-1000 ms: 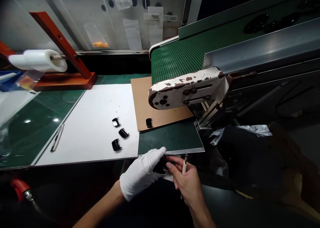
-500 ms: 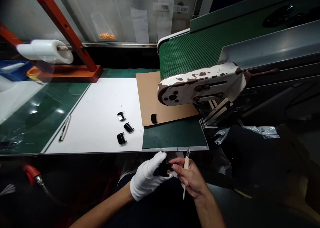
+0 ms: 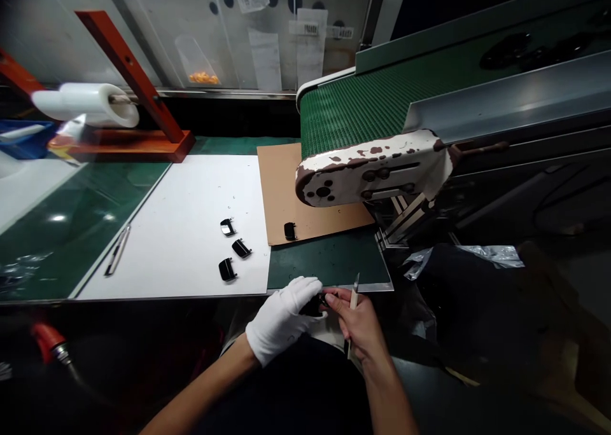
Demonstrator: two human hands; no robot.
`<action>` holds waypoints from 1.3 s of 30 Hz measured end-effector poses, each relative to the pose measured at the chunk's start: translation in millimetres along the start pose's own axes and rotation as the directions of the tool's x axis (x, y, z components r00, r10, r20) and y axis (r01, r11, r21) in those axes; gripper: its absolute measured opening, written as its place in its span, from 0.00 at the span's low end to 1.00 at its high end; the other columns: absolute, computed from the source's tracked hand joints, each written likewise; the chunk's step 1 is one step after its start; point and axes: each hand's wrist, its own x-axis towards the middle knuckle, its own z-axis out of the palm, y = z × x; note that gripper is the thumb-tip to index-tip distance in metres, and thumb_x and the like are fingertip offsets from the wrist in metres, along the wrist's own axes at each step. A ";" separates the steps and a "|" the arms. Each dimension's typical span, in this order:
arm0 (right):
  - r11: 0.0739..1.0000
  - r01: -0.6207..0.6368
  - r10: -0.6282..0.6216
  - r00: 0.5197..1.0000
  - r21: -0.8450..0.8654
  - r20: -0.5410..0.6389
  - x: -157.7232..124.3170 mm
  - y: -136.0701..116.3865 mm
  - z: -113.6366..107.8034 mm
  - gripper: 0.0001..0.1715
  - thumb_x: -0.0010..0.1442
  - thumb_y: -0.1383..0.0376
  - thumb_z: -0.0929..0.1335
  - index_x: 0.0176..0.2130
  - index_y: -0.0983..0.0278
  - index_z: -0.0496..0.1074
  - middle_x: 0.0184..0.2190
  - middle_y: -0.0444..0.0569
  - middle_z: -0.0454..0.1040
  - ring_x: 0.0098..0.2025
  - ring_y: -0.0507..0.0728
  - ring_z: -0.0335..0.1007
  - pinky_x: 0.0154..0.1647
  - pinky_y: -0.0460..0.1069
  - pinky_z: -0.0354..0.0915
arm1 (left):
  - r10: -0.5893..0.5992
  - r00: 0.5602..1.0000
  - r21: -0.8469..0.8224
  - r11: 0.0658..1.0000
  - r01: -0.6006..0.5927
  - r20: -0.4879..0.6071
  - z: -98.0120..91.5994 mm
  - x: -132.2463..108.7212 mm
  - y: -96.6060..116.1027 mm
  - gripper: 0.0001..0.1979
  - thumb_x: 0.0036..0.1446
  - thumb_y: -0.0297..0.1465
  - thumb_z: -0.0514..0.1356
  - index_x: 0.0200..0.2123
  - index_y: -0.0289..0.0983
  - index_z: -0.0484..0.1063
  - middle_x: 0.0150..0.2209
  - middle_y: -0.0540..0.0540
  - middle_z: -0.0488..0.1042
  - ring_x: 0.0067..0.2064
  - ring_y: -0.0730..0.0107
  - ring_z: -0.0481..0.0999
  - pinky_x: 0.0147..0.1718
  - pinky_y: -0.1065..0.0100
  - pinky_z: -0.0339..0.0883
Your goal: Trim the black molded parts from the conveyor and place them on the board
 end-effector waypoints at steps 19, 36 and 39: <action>0.323 -0.222 -0.074 0.963 -0.920 -0.259 -11.5 -40.4 21.2 0.20 0.62 0.59 0.58 0.37 0.62 0.76 0.28 0.62 0.78 0.32 0.70 0.75 0.28 0.54 0.60 | -0.278 0.894 0.376 0.917 0.137 0.352 45.0 34.4 19.0 0.08 0.62 0.29 0.57 0.43 0.32 0.70 0.42 0.45 0.74 0.44 0.64 0.75 0.47 0.54 0.69; 0.928 -0.074 0.094 0.995 0.366 -0.039 -9.1 -2.5 -39.8 0.23 0.33 0.54 0.79 0.28 0.63 0.75 0.10 0.36 0.61 0.07 0.39 0.41 0.08 0.37 0.43 | 0.106 0.994 -0.111 0.988 -0.109 -0.034 14.5 25.8 27.2 0.24 0.56 0.47 0.58 0.48 0.34 0.64 0.42 0.47 0.75 0.44 0.74 0.74 0.58 0.72 0.59; 0.869 -0.125 0.124 0.992 0.478 0.034 -13.3 4.1 -31.7 0.24 0.30 0.54 0.80 0.25 0.63 0.74 0.11 0.37 0.63 0.07 0.37 0.36 0.07 0.36 0.40 | 0.165 0.983 -0.171 0.969 -0.176 -0.078 9.8 20.9 32.2 0.23 0.58 0.44 0.58 0.49 0.34 0.63 0.45 0.44 0.75 0.46 0.72 0.74 0.61 0.69 0.55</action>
